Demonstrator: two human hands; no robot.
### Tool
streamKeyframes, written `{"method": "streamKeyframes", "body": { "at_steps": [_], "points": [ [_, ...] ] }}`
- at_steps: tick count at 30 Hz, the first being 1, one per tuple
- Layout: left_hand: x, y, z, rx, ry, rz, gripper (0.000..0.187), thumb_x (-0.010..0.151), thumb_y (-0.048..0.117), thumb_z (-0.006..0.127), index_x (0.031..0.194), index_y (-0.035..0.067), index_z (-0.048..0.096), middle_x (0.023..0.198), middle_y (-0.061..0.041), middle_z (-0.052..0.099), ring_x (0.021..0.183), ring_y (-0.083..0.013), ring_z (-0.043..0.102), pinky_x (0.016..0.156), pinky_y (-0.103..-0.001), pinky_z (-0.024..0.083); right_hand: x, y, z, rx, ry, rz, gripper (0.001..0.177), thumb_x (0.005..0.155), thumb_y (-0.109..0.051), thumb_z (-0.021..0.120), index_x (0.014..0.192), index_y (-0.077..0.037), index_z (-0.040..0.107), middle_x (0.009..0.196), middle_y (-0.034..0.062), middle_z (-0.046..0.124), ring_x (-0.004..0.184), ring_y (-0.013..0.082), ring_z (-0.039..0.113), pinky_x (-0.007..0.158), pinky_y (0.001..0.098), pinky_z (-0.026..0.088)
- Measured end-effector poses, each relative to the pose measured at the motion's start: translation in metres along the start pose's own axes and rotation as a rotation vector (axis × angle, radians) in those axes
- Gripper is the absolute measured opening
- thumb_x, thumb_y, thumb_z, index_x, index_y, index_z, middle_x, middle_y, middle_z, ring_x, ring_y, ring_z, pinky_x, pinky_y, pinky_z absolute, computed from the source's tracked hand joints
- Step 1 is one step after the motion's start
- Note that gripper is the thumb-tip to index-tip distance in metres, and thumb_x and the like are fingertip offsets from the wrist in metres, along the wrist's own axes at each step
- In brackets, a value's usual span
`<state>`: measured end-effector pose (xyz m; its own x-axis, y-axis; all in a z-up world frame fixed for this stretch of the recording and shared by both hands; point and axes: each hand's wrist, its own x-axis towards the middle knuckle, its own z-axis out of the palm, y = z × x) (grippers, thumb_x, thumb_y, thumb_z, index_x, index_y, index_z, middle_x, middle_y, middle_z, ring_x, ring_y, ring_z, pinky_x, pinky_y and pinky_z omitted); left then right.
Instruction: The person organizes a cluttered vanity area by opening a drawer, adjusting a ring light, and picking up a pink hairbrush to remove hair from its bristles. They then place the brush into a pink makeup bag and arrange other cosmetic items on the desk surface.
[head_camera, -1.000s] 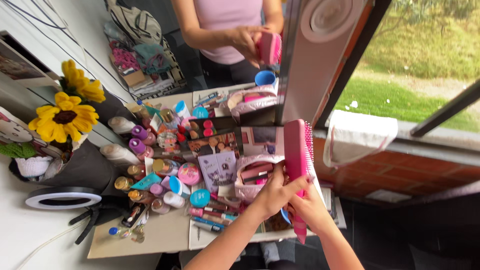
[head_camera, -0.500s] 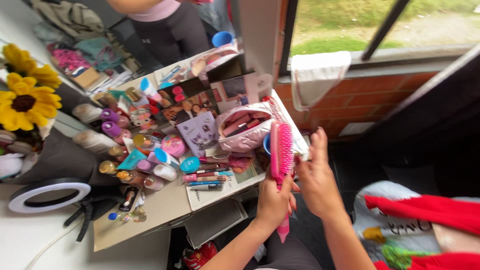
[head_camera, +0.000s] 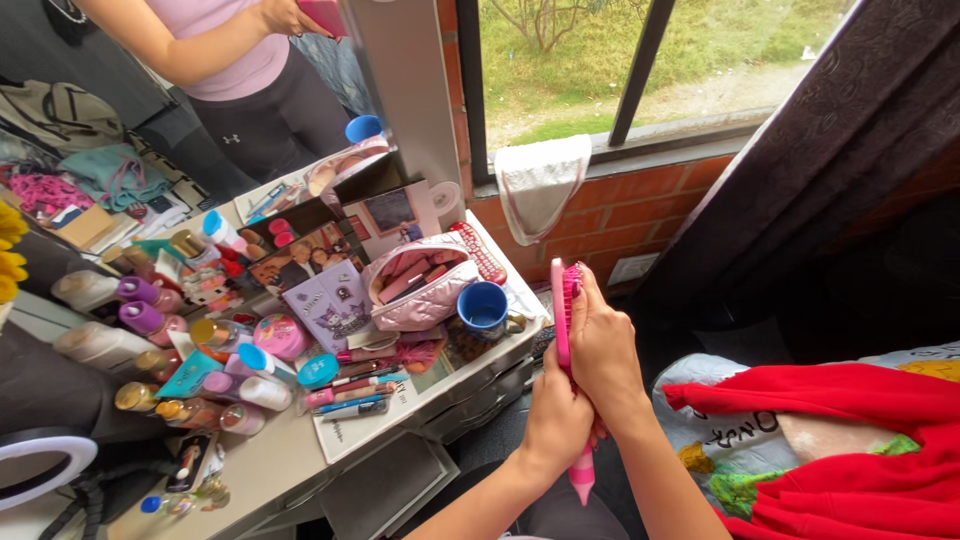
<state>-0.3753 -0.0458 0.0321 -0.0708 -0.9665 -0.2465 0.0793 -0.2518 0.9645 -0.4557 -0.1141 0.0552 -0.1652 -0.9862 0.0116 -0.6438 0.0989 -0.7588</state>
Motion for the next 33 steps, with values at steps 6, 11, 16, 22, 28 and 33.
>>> {"method": "streamKeyframes", "body": {
  "at_steps": [6,11,16,22,28,33],
  "points": [
    [0.050,-0.014,0.020,-0.101,0.041,-0.011,0.037,0.100,0.008,0.053,0.133,-0.007,0.045,0.067,-0.014,0.068,0.041,-0.0233,0.064,0.033,-0.034,0.049,0.047,0.028,-0.013,-0.008,0.133,-0.118,0.046,0.106,-0.041,0.039,0.128,-0.015,0.069,0.093,0.0180,0.075,0.085,0.0406,0.072,0.076,0.0524,0.056],
    [0.082,0.007,0.036,-0.006,0.142,-0.011,0.051,0.100,0.015,0.053,0.145,0.005,0.032,0.066,-0.015,0.068,0.041,-0.0242,0.064,0.032,-0.036,0.048,0.087,0.033,-0.030,-0.370,0.115,-0.161,0.059,0.095,-0.063,0.052,0.086,-0.007,0.066,0.087,0.0133,0.070,0.075,0.0398,0.069,0.065,0.0517,0.052],
    [0.116,0.010,0.044,0.266,0.307,0.106,0.084,0.091,0.017,0.067,0.150,-0.001,0.009,0.068,-0.021,0.072,0.050,-0.0329,0.071,0.045,-0.043,0.056,0.105,0.025,-0.017,-0.382,0.005,-0.331,0.057,0.095,-0.063,0.047,0.080,-0.011,0.065,0.084,0.0108,0.067,0.076,0.0387,0.069,0.065,0.0515,0.052],
    [0.152,-0.002,0.050,0.261,0.437,0.171,0.066,0.092,0.018,0.062,0.148,0.000,0.033,0.076,-0.025,0.072,0.066,-0.0407,0.075,0.059,-0.049,0.058,0.151,0.026,0.001,-0.100,-0.043,-0.420,0.044,0.104,-0.042,0.041,0.087,-0.011,0.068,0.082,0.0139,0.070,0.076,0.0432,0.065,0.063,0.0552,0.049],
    [0.162,0.006,0.043,0.324,0.566,0.359,0.057,0.097,0.012,0.061,0.146,-0.004,0.037,0.077,-0.025,0.072,0.066,-0.0392,0.074,0.058,-0.047,0.057,0.182,0.045,0.033,0.068,-0.094,-0.681,0.034,0.107,-0.029,0.051,0.085,-0.006,0.064,0.076,0.0151,0.066,0.071,0.0368,0.064,0.064,0.0450,0.050],
    [0.148,0.031,0.030,0.129,0.509,0.056,0.050,0.093,0.010,0.060,0.141,0.002,0.047,0.064,-0.017,0.069,0.041,-0.0237,0.066,0.035,-0.037,0.052,0.220,0.080,0.039,0.766,-0.756,-0.366,0.030,0.108,-0.021,0.054,0.084,-0.004,0.060,0.073,-0.0005,0.055,0.064,0.0067,0.045,0.057,0.0265,0.038]
  ]
}}
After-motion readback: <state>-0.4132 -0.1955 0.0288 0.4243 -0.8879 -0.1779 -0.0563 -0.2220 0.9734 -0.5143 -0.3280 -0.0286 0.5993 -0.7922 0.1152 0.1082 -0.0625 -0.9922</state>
